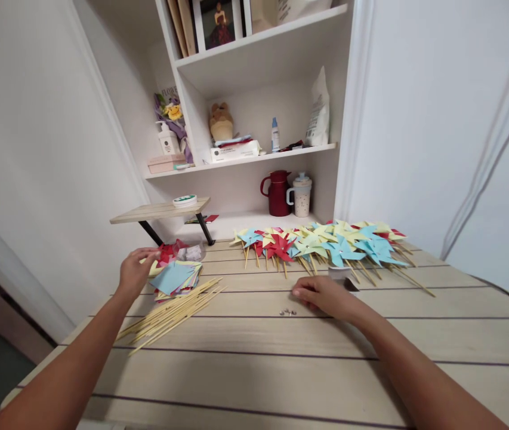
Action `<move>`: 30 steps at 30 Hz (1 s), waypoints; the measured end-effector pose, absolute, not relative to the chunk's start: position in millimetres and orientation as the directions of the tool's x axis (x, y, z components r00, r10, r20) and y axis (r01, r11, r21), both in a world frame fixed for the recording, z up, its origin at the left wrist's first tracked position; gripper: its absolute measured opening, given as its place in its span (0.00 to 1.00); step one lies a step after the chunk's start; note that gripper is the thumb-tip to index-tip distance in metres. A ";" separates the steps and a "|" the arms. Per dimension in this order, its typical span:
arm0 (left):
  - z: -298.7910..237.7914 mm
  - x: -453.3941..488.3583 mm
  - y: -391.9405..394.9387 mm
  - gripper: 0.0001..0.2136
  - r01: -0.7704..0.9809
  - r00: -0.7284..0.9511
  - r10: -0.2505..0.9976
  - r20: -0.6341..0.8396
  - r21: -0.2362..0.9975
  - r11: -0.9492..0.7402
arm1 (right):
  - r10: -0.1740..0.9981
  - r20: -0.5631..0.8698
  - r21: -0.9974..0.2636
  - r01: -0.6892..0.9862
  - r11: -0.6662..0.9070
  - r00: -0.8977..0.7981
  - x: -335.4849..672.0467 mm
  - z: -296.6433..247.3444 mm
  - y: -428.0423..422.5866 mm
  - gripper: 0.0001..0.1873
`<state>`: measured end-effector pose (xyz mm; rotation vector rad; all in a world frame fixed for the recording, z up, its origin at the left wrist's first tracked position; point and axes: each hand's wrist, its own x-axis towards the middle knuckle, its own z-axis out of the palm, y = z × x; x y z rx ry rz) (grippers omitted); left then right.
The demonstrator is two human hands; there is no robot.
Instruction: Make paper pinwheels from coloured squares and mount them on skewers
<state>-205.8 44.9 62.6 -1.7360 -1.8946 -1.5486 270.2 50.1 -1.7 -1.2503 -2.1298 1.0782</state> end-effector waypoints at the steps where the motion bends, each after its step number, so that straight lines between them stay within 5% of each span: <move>1: 61.2 -207.7 43.8 0.13 0.795 -0.331 0.655 0.679 0.575 -0.194 | 0.873 -0.010 -0.801 0.526 0.285 -0.488 270.2 -1.0 49.6 0.23; 12: 68.2 -199.2 14.7 0.06 0.862 -0.022 0.831 0.556 0.431 -0.266 | 0.858 -0.048 -0.790 0.545 0.280 -0.512 276.5 -7.0 54.3 0.23; 15: 61.0 -195.9 7.1 0.25 0.926 0.070 0.902 0.427 0.309 -0.218 | 0.849 -0.063 -0.796 0.540 0.275 -0.525 277.7 -10.1 56.8 0.23; 17: 53.0 -196.1 4.9 0.29 0.948 0.071 0.940 0.333 0.269 -0.167 | 0.842 -0.066 -0.796 0.537 0.279 -0.536 277.7 -9.7 56.6 0.22; 20: 41.5 -198.2 7.0 0.20 0.945 0.048 0.959 0.278 0.298 -0.133 | 0.839 -0.069 -0.793 0.540 0.282 -0.539 276.8 -7.3 54.8 0.23; 30: 39.3 -191.5 18.1 0.16 0.956 -0.056 0.938 0.341 0.289 -0.048 | 0.834 -0.041 -0.785 0.534 0.314 -0.551 278.0 -8.4 56.0 0.22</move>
